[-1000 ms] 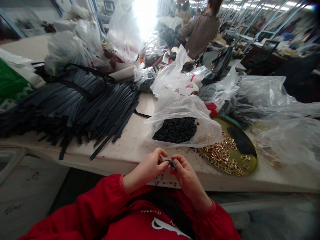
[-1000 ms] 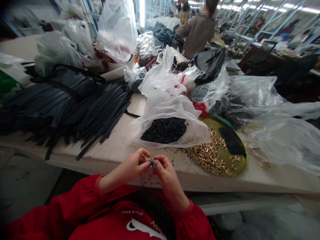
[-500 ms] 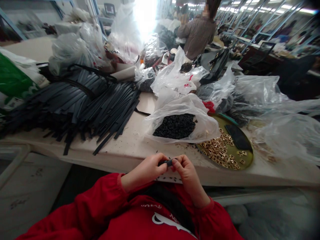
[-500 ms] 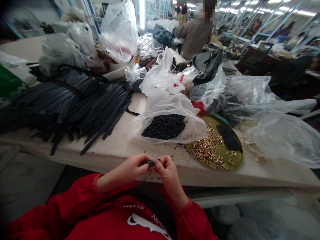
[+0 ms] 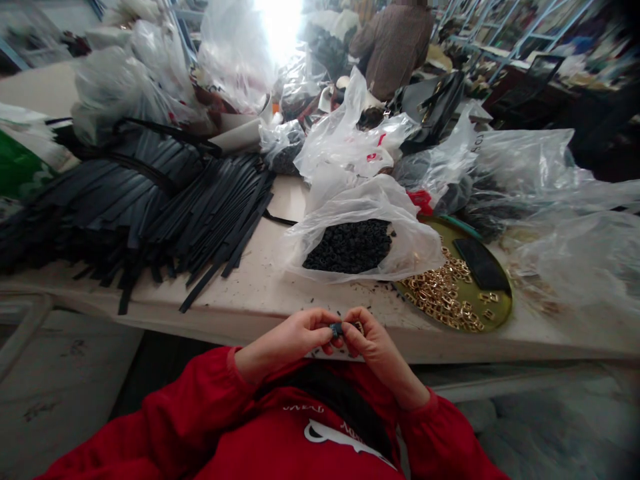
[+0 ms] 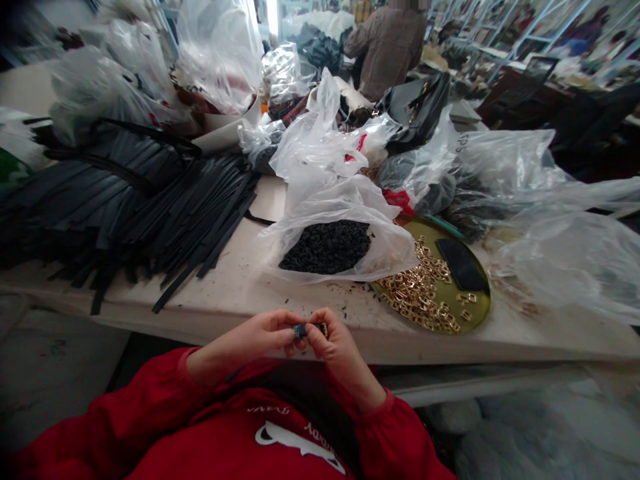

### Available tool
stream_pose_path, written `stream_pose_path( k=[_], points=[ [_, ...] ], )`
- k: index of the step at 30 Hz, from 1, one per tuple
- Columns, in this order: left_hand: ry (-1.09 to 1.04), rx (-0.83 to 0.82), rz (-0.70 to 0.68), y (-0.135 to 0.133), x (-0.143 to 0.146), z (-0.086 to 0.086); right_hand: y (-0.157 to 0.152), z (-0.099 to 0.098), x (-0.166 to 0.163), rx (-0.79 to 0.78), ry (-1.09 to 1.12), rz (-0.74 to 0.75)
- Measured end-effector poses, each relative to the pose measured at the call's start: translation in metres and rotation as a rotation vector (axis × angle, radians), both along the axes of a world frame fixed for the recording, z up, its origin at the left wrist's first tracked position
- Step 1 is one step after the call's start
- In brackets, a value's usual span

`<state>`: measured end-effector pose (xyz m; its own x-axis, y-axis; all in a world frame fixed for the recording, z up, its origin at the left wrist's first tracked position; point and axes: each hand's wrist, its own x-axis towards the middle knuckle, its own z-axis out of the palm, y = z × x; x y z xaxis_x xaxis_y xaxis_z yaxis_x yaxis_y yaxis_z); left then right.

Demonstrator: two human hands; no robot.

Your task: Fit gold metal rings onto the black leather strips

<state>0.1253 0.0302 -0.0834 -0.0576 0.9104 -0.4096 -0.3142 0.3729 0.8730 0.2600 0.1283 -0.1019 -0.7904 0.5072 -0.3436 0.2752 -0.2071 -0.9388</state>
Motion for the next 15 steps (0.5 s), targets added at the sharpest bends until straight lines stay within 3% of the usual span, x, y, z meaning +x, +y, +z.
stream_pose_path(
  k=[7,9,12,15],
  points=[
    [0.19,-0.014,-0.074,-0.005,0.002,-0.005,0.006,0.006,0.005,0.314,-0.077,0.159],
    [0.177,-0.001,-0.069,-0.007,0.003,-0.004,0.007,0.008,0.005,0.295,-0.099,0.168],
    [0.122,0.014,-0.073,-0.009,0.004,-0.003,0.005,0.008,0.005,0.122,-0.131,0.161],
    [0.124,0.009,-0.07,-0.012,0.005,-0.002,-0.002,0.01,0.007,0.252,-0.121,0.161]
  ],
)
